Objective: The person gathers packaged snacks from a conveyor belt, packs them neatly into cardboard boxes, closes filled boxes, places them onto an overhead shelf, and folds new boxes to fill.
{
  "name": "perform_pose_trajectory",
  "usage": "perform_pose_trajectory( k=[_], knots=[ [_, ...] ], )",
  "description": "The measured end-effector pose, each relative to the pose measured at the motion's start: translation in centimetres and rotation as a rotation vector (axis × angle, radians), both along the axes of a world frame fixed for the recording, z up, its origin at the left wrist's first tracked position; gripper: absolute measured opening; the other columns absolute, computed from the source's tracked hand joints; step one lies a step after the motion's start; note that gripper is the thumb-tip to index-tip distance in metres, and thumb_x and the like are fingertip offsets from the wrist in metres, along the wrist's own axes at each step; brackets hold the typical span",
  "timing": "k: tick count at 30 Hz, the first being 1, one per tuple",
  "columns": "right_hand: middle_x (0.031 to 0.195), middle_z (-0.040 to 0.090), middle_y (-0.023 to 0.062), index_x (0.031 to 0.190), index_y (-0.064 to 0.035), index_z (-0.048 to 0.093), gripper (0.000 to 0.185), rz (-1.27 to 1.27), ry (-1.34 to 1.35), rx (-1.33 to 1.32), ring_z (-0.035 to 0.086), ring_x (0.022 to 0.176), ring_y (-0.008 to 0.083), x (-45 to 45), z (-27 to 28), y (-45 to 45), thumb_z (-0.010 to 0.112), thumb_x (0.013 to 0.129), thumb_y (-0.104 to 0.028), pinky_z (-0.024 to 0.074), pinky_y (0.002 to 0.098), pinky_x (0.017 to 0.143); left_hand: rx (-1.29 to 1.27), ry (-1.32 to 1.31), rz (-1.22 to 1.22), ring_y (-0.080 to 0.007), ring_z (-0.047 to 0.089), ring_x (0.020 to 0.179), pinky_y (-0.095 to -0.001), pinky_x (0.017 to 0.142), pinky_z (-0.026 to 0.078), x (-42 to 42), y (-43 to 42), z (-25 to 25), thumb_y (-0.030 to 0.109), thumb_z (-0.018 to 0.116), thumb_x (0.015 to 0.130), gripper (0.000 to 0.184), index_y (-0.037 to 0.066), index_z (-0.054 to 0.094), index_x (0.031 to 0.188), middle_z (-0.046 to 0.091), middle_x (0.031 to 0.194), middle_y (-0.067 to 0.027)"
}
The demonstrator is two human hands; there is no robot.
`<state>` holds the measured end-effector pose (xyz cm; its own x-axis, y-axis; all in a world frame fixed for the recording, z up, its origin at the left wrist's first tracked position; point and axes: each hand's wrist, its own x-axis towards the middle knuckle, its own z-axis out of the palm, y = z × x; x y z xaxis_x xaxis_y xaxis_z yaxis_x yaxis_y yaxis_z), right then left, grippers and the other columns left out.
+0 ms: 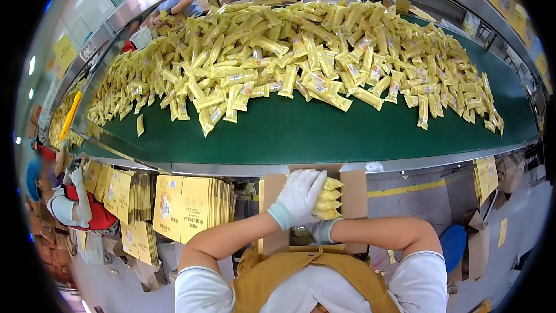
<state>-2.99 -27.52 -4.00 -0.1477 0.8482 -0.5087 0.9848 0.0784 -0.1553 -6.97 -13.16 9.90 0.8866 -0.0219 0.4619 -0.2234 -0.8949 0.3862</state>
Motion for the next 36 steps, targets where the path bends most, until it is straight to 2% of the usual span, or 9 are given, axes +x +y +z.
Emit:
perform_pose_trajectory(
  k=[3,13,18,19,21,25,27,31,36],
  knots=[
    [0.157,0.037,0.0204,0.158,-0.0066,0.027,0.111,0.012,-0.007,0.014,0.041,0.141,0.0373,-0.1,0.6,-0.4,0.059,0.078,-0.077,0.0398,0.0561,0.106,0.44,0.084,0.069,-0.0368,0.053,0.119,-0.0526,0.105,0.039,-0.2,-0.4,-2.9,0.026,0.073,0.072,0.077,-0.004,0.048,0.139,0.055,0.121,-0.0201],
    [0.141,0.057,0.0145,0.154,-0.0046,0.036,0.107,0.003,-0.134,-0.346,0.064,0.115,0.033,-1.7,6.0,2.4,0.049,0.083,-0.083,0.0523,0.0563,0.085,0.524,0.612,0.018,-0.0262,0.053,0.101,-0.0426,0.089,0.039,2.0,-1.4,-6.7,0.03,0.069,0.08,0.079,0.003,0.041,0.149,0.056,0.112,-0.0113],
    [0.126,0.066,0.0198,0.16,-0.0073,0.019,0.11,0.027,0.076,-0.05,0.068,0.108,0.0337,1.1,3.7,0.6,0.054,0.083,-0.077,0.0543,0.0474,0.086,0.448,1.196,-0.274,-0.0385,0.04,0.14,-0.0449,0.114,0.033,5.1,0.1,-6.7,0.043,0.077,0.07,0.114,-0.004,0.02,0.157,0.038,0.153,-0.0254],
    [0.126,0.067,0.0207,0.161,-0.0099,0.018,0.108,0.036,0.142,-0.34,0.066,0.113,0.0307,2.8,11.0,2.3,0.058,0.084,-0.074,0.0525,0.0442,0.093,0.448,1.142,-0.304,-0.0396,0.033,0.146,-0.0467,0.118,0.03,4.3,0.6,-6.9,0.047,0.077,0.072,0.114,-0.003,0.022,0.157,0.028,0.159,-0.0284],
    [0.122,0.068,0.0195,0.158,-0.0082,0.029,0.089,0.111,0.408,-0.368,0.068,0.11,0.0264,5.5,13.5,2.7,0.062,0.092,-0.059,0.054,0.0394,0.09,0.335,1.198,-0.511,-0.0371,0.031,0.149,-0.0463,0.121,0.026,4.6,3.0,0.2,0.045,0.075,0.079,0.098,-0.002,0.032,0.155,0.031,0.159,-0.0282],
    [0.116,0.072,0.0106,0.133,-0.0022,0.062,0.04,-0.311,1.127,0.018,0.068,0.103,0.0164,16.2,18.3,2.4,0.061,0.102,-0.027,0.0533,0.0331,0.09,-0.878,1.031,-0.623,-0.0308,0.054,0.133,-0.0399,0.113,0.041,2.4,14.5,6.8,0.028,0.068,0.094,0.058,-0.003,0.052,0.141,0.057,0.142,-0.0222],
    [0.12,0.07,0.0155,0.123,-0.0031,0.067,0.037,-0.817,1.338,0.161,0.065,0.112,0.0224,22.2,18.7,2.7,0.066,0.097,-0.029,0.0498,0.0354,0.099,-0.652,0.685,-0.33,-0.0306,0.058,0.127,-0.0396,0.109,0.044,2.2,20.5,7.6,0.029,0.068,0.095,0.055,-0.002,0.055,0.138,0.06,0.139,-0.0203],
    [0.135,0.061,0.0187,0.127,-0.0069,0.065,0.048,-0.888,0.408,0.813,0.06,0.122,0.0277,30.2,13.6,8.4,0.068,0.093,-0.04,0.0462,0.0378,0.105,-0.436,0.369,0.74,-0.0325,0.049,0.137,-0.0471,0.113,0.04,5.3,30.5,-1.0,0.056,0.077,0.08,0.08,0.008,0.057,0.14,0.056,0.144,-0.0198],
    [0.156,0.043,0.0127,0.149,-0.0236,0.048,0.095,-1.017,0.063,0.479,0.031,0.144,0.0444,33.1,9.3,15.9,0.07,0.071,-0.074,0.0295,0.057,0.116,-0.129,0.594,1.009,-0.0378,0.014,0.154,-0.0722,0.113,0.023,10.4,32.7,-4.2,0.077,0.075,0.064,0.105,0.029,0.041,0.152,0.032,0.162,-0.0163]
  ],
)
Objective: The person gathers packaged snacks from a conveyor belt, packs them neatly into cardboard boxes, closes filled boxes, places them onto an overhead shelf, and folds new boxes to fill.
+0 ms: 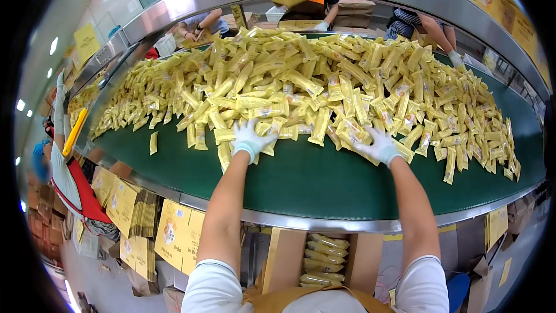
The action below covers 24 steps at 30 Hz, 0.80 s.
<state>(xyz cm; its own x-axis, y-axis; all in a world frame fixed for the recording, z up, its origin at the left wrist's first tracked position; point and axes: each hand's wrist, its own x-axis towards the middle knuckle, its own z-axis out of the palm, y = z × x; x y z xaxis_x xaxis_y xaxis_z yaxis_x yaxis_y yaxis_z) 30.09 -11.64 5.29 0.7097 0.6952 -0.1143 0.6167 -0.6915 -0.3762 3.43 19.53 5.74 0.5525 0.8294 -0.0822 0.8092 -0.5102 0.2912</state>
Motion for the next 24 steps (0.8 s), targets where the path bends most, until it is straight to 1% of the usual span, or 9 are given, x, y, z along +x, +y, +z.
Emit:
perform_pose_trajectory(
  k=[1,3,8,11,12,15,19,23,24],
  knots=[
    [0.158,0.039,0.0114,0.153,-0.0273,0.044,0.104,-0.041,0.027,-0.109,0.025,0.147,0.0476,-1.0,0.4,1.3,0.07,0.066,-0.079,0.026,0.0614,0.117,-0.002,0.066,-0.004,-0.0386,0.007,0.155,-0.0758,0.112,0.02,1.0,-1.0,0.3,0.079,0.074,0.062,0.108,0.034,0.038,0.154,0.027,0.164,-0.0154],
    [0.159,0.038,0.0102,0.154,-0.0317,0.04,0.11,-0.041,-0.051,-0.179,0.02,0.147,0.0517,-2.1,-0.3,2.5,0.07,0.061,-0.082,0.0233,0.0684,0.115,0.083,0.157,-0.081,-0.0377,0.023,0.149,-0.0702,0.111,0.026,2.0,-3.2,0.1,0.071,0.075,0.063,0.097,0.04,0.044,0.149,0.038,0.155,-0.019],
    [0.155,0.039,0.0102,0.148,-0.0263,0.05,0.098,0.067,-0.145,-0.086,0.034,0.137,0.0484,-5.4,-3.0,0.6,0.072,0.066,-0.076,0.0374,0.0593,0.108,0.131,0.051,-0.294,-0.0383,0.039,0.137,-0.0598,0.109,0.031,0.2,-6.9,-1.5,0.057,0.077,0.066,0.075,0.033,0.061,0.135,0.047,0.141,-0.0228],
    [0.143,0.047,0.012,0.141,-0.0232,0.057,0.092,0.141,-0.235,0.0,0.045,0.123,0.0438,-8.4,-2.9,-1.8,0.079,0.063,-0.066,0.0422,0.0527,0.104,0.206,-0.025,-0.467,-0.0381,0.041,0.134,-0.0581,0.108,0.032,-2.0,-9.1,-2.3,0.056,0.077,0.066,0.077,0.028,0.06,0.136,0.048,0.139,-0.022],
    [0.14,0.048,0.011,0.138,-0.0241,0.058,0.088,0.155,-0.283,0.019,0.047,0.119,0.0422,-9.3,-2.9,-2.8,0.08,0.063,-0.063,0.0394,0.0541,0.103,0.215,0.024,-0.499,-0.0372,0.041,0.135,-0.0582,0.107,0.032,-2.7,-10.0,-2.0,0.057,0.078,0.066,0.081,0.024,0.058,0.138,0.051,0.137,-0.0197],
    [0.146,0.045,0.0117,0.14,-0.0269,0.058,0.084,0.156,-0.196,-0.048,0.042,0.128,0.0466,-11.0,-2.5,-5.6,0.077,0.066,-0.064,0.0294,0.0671,0.108,0.169,0.065,-0.637,-0.037,0.04,0.136,-0.0599,0.108,0.031,-5.0,-12.5,-1.0,0.058,0.077,0.067,0.086,0.023,0.054,0.142,0.054,0.135,-0.0168],
    [0.147,0.044,0.0115,0.136,-0.0238,0.06,0.08,0.136,-0.208,-0.112,0.041,0.132,0.0482,-12.3,-2.9,-9.8,0.078,0.067,-0.061,0.0252,0.0686,0.11,0.23,0.002,-0.77,-0.035,0.042,0.138,-0.0668,0.112,0.023,-8.1,-14.3,-1.0,0.066,0.075,0.07,0.093,0.026,0.046,0.149,0.053,0.139,-0.0161],
    [0.139,0.053,0.009,0.131,-0.0165,0.063,0.078,0.129,-0.232,0.012,0.046,0.128,0.0444,-12.7,-2.2,-13.3,0.085,0.064,-0.051,0.0298,0.0557,0.111,0.179,-0.26,-0.589,-0.0362,0.049,0.131,-0.0571,0.115,0.027,-10.3,-14.7,-3.6,0.049,0.074,0.082,0.087,0.009,0.04,0.151,0.056,0.134,-0.0193],
    [0.134,0.059,0.0092,0.131,-0.015,0.063,0.075,0.162,-0.277,0.106,0.047,0.129,0.0436,-12.8,-1.5,-13.4,0.087,0.065,-0.043,0.0321,0.0515,0.111,0.179,-0.264,-0.555,-0.0376,0.054,0.122,-0.0495,0.11,0.037,-11.0,-14.7,-3.3,0.036,0.073,0.087,0.077,0.004,0.042,0.149,0.059,0.128,-0.0192]
  ],
)
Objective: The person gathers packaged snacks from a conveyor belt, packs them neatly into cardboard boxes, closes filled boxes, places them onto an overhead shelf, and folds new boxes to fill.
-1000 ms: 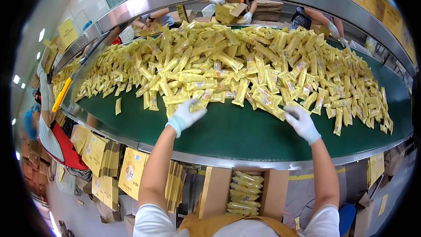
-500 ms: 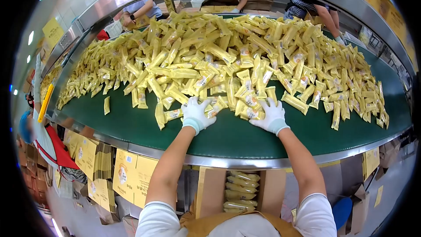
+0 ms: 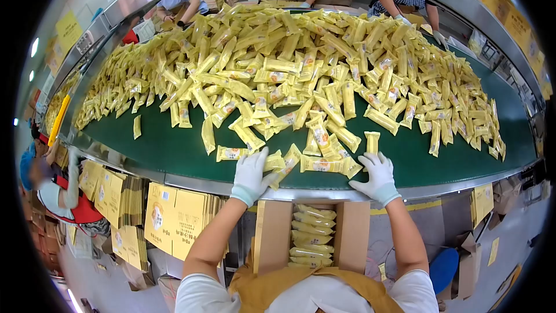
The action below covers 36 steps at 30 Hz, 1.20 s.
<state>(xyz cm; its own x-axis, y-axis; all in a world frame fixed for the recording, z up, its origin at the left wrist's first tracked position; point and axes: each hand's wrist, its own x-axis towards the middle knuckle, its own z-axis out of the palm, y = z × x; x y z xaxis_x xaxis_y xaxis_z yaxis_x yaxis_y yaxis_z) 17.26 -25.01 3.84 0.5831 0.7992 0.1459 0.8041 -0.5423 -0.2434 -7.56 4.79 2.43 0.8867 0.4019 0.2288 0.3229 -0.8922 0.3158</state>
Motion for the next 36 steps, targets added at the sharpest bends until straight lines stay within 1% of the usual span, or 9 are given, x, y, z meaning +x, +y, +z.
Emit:
perform_pose_trajectory(
  k=[5,10,13,17,18,22,26,29,36],
  knots=[
    [0.13,0.062,0.0106,0.133,-0.0119,0.06,0.06,0.401,0.046,0.203,0.052,0.126,0.034,-0.3,1.3,3.7,0.079,0.079,-0.032,0.0398,0.042,0.106,-0.118,0.039,0.113,-0.0384,0.057,0.114,-0.0457,0.097,0.047,-1.0,0.9,-2.7,0.028,0.07,0.089,0.063,0.004,0.049,0.143,0.06,0.122,-0.0197],
    [0.114,0.065,0.0138,0.128,-0.0092,0.061,0.054,0.525,0.168,-0.246,0.058,0.116,0.0321,-0.9,0.7,8.2,0.078,0.08,-0.028,0.0441,0.0437,0.103,-0.34,-0.022,0.098,-0.0403,0.055,0.118,-0.0449,0.101,0.046,1.4,0.0,2.4,0.03,0.066,0.091,0.055,0.005,0.053,0.139,0.058,0.123,-0.0211],
    [0.107,0.066,0.016,0.119,-0.0065,0.064,0.046,0.604,0.338,-0.152,0.063,0.108,0.0328,-0.9,0.6,7.4,0.079,0.077,-0.019,0.0481,0.0427,0.097,-0.332,0.077,0.082,-0.0388,0.055,0.119,-0.045,0.1,0.048,3.4,-1.7,3.9,0.03,0.068,0.089,0.053,0.005,0.056,0.134,0.059,0.121,-0.0212],
    [0.104,0.066,0.0184,0.114,-0.0061,0.061,0.037,0.455,0.616,0.145,0.064,0.105,0.0383,0.4,2.8,5.4,0.071,0.081,-0.018,0.0499,0.0396,0.095,-0.155,0.48,0.173,-0.0339,0.058,0.115,-0.0421,0.093,0.054,6.2,-3.5,3.6,0.035,0.081,0.081,0.069,0.004,0.05,0.134,0.054,0.123,-0.0167],
    [0.106,0.067,0.0215,0.119,-0.0061,0.057,0.042,0.258,0.66,0.126,0.065,0.102,0.0402,0.6,3.5,5.1,0.069,0.081,-0.017,0.0508,0.041,0.093,-0.132,0.518,0.165,-0.0325,0.058,0.114,-0.0404,0.092,0.055,6.5,-3.4,3.2,0.037,0.085,0.077,0.075,0.005,0.048,0.133,0.051,0.125,-0.0146],
    [0.109,0.068,0.0244,0.123,-0.0061,0.055,0.046,-0.136,0.336,0.063,0.067,0.103,0.0405,0.3,3.4,6.2,0.067,0.084,-0.027,0.0511,0.0466,0.093,-0.182,0.437,0.158,-0.0338,0.059,0.114,-0.0415,0.094,0.054,5.6,-3.1,2.2,0.032,0.083,0.079,0.068,0.005,0.049,0.132,0.055,0.123,-0.0159],
    [0.108,0.068,0.0204,0.118,-0.0041,0.06,0.058,-0.153,0.012,-0.246,0.067,0.098,0.0386,0.0,-1.0,7.7,0.077,0.077,-0.042,0.0541,0.0465,0.086,-0.21,0.474,-0.025,-0.0352,0.062,0.112,-0.0427,0.096,0.053,3.4,-0.9,3.8,0.026,0.078,0.08,0.053,0.007,0.057,0.125,0.059,0.123,-0.0167],
    [0.109,0.069,0.0203,0.109,-0.0041,0.064,0.052,-0.199,0.154,-0.284,0.069,0.1,0.0376,1.1,-1.2,8.1,0.081,0.075,-0.041,0.0543,0.046,0.09,-0.128,0.429,-0.058,-0.0352,0.063,0.108,-0.0441,0.095,0.052,1.5,1.9,7.5,0.022,0.072,0.08,0.031,0.011,0.066,0.109,0.065,0.11,-0.0146],
    [0.102,0.071,0.0229,0.11,-0.0051,0.058,0.044,-0.301,0.214,-0.267,0.07,0.095,0.0408,2.9,4.7,6.0,0.076,0.079,-0.03,0.0561,0.0479,0.084,0.095,0.406,-0.041,-0.0317,0.066,0.103,-0.0434,0.091,0.053,-1.6,9.7,4.6,0.02,0.073,0.081,0.035,0.015,0.065,0.115,0.07,0.11,-0.0101]
  ],
)
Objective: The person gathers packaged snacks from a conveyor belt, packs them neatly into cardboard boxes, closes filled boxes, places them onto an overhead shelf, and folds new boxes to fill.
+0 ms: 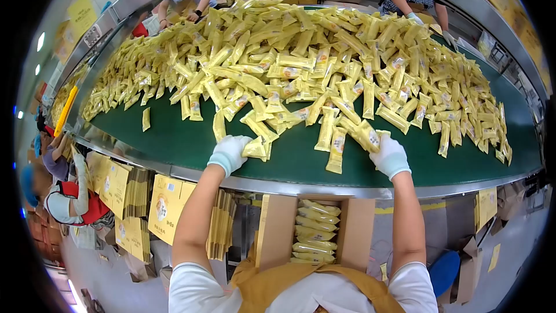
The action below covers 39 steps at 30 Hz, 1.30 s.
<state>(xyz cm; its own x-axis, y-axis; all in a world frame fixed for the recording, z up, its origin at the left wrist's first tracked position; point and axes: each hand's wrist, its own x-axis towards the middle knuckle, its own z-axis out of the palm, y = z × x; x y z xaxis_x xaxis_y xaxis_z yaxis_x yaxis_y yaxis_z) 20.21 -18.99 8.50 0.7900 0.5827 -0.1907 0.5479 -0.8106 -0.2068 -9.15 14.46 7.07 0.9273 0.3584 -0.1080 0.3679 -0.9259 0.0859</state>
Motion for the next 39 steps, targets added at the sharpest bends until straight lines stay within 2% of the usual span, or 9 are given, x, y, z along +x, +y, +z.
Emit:
perform_pose_trajectory(
  k=[4,9,15,17,19,24,27,32,39],
  knots=[
    [0.095,0.071,0.0244,0.11,-0.0056,0.056,0.044,0.019,-0.061,0.316,0.069,0.089,0.0431,-1.6,1.1,2.0,0.072,0.082,-0.035,0.0556,0.0507,0.08,-0.014,0.087,0.049,-0.0326,0.067,0.104,-0.0425,0.091,0.053,1.0,0.2,-0.6,0.024,0.075,0.08,0.042,0.016,0.063,0.12,0.071,0.111,-0.0117],
    [0.103,0.072,0.0226,0.115,-0.0041,0.056,0.059,0.044,0.083,0.065,0.07,0.097,0.0387,-4.7,-2.6,7.4,0.077,0.078,-0.046,0.0557,0.0473,0.085,-0.005,0.165,0.075,-0.0342,0.066,0.104,-0.0436,0.09,0.054,1.9,0.8,-1.0,0.03,0.076,0.08,0.045,0.015,0.062,0.12,0.071,0.105,-0.0159],
    [0.101,0.073,0.0172,0.113,-0.0085,0.056,0.038,0.173,-0.003,0.015,0.072,0.096,0.0354,-4.3,-2.6,7.4,0.071,0.083,-0.026,0.0566,0.0463,0.082,0.04,0.085,0.104,-0.0312,0.067,0.103,-0.042,0.088,0.054,1.1,-0.9,-0.3,0.025,0.074,0.081,0.04,0.014,0.063,0.118,0.071,0.103,-0.0124],
    [0.091,0.071,0.0097,0.107,-0.0101,0.056,0.025,0.351,-0.321,-0.011,0.072,0.087,0.0306,-2.1,-5.6,5.8,0.066,0.085,-0.014,0.0543,0.044,0.073,0.113,-0.093,0.041,-0.0297,0.067,0.103,-0.0406,0.088,0.053,-0.2,-1.2,-3.4,0.023,0.075,0.08,0.041,0.013,0.063,0.118,0.07,0.106,-0.011],
    [0.086,0.069,0.0066,0.104,-0.0104,0.057,0.022,0.444,-0.571,0.064,0.07,0.078,0.0283,-1.5,-6.6,3.6,0.067,0.086,-0.017,0.0517,0.0395,0.075,0.202,-0.228,-0.049,-0.0292,0.056,0.122,-0.0443,0.109,0.042,-1.9,-2.6,-4.2,0.037,0.083,0.075,0.071,0.009,0.055,0.134,0.062,0.123,-0.0115],
    [0.123,0.054,0.0152,0.146,-0.0007,0.04,0.103,0.507,-0.417,0.173,0.053,0.107,0.0331,-5.2,-4.8,0.4,0.081,0.07,-0.056,0.0429,0.0431,0.09,0.291,-0.142,-0.13,-0.0334,0.047,0.133,-0.0467,0.115,0.033,-3.2,-3.5,-4.3,0.065,0.077,0.07,0.105,0.004,0.042,0.148,0.055,0.132,-0.0191],
    [0.121,0.056,0.0162,0.144,0.0022,0.04,0.106,0.424,-0.334,0.137,0.054,0.107,0.0344,-4.7,-5.6,0.9,0.081,0.069,-0.059,0.0418,0.0439,0.093,0.083,0.183,-0.009,-0.0338,0.049,0.129,-0.0452,0.112,0.035,-1.0,-3.2,0.3,0.07,0.079,0.064,0.114,0.003,0.042,0.148,0.055,0.131,-0.0176],
    [0.117,0.061,0.0191,0.118,0.002,0.063,0.096,0.335,-0.109,-0.238,0.056,0.107,0.0338,-3.9,-2.3,3.1,0.08,0.059,-0.072,0.0442,0.043,0.095,0.136,-0.034,-0.202,-0.0352,0.052,0.118,-0.0442,0.104,0.04,-1.9,-1.4,-3.2,0.065,0.086,0.054,0.116,0.0,0.046,0.143,0.055,0.124,-0.0186],
    [0.115,0.062,0.0293,0.106,0.0096,0.066,0.096,-0.029,0.0,0.357,0.063,0.105,0.0411,0.1,-1.6,-0.9,0.077,0.062,-0.076,0.0503,0.0433,0.094,-0.074,0.104,-0.326,-0.0382,0.055,0.11,-0.0432,0.095,0.047,-0.9,0.4,1.4,0.051,0.091,0.053,0.098,0.005,0.055,0.132,0.055,0.116,-0.0196]
  ],
)
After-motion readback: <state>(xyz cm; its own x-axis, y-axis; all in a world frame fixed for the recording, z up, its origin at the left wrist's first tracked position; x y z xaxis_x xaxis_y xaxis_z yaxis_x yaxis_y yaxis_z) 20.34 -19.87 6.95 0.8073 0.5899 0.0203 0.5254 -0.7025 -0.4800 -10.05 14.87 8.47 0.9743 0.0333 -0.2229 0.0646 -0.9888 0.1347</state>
